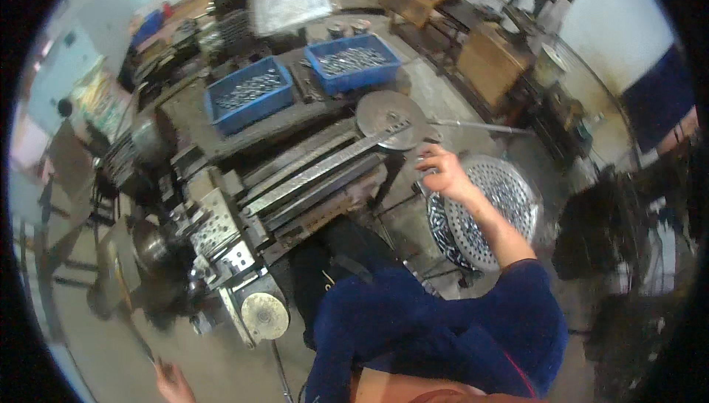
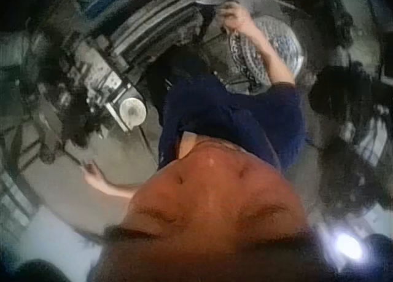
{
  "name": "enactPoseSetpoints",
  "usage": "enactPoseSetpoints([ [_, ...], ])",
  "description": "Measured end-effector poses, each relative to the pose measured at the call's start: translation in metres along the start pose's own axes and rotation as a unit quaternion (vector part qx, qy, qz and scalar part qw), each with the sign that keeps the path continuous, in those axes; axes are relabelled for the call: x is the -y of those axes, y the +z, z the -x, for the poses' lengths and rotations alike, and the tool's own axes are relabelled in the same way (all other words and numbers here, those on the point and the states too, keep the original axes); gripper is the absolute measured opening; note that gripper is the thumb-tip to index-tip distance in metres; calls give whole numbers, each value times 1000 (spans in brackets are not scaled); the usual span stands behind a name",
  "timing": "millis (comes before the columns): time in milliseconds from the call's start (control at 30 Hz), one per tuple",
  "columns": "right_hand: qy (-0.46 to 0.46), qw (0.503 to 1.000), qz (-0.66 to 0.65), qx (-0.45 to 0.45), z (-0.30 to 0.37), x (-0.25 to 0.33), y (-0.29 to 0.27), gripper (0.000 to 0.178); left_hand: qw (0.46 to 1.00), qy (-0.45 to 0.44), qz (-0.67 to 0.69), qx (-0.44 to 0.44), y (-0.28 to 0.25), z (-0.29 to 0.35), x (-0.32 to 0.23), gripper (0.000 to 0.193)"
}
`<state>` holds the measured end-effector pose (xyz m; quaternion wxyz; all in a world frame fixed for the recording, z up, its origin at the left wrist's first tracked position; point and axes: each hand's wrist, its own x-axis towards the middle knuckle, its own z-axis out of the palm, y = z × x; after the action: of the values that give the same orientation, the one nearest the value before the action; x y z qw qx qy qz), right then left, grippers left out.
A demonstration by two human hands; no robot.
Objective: The person operates a metal lathe to machine small metal parts. They repeatedly pick up a small metal piece, place it into the lathe chuck, operate the machine controls, and then remove the finished part to place it on a perforated tray.
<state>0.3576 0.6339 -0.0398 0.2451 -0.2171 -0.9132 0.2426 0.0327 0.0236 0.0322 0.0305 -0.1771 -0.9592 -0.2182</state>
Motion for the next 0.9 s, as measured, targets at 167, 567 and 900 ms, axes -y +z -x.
enactPoseSetpoints([
  [167, -237, 949, -206, 27, -82, 137, 74, 33, 945, 77, 314, 54, 52, -44, -155, 33],
  [567, -374, 879, -274, 112, -93, 271, 125, 23, 785, 128, 570, 204, 107, -51, -220, 37],
  [900, -433, 848, -212, 223, -121, 303, 126, 20, 829, 136, 511, 183, 88, -59, -192, 41],
])
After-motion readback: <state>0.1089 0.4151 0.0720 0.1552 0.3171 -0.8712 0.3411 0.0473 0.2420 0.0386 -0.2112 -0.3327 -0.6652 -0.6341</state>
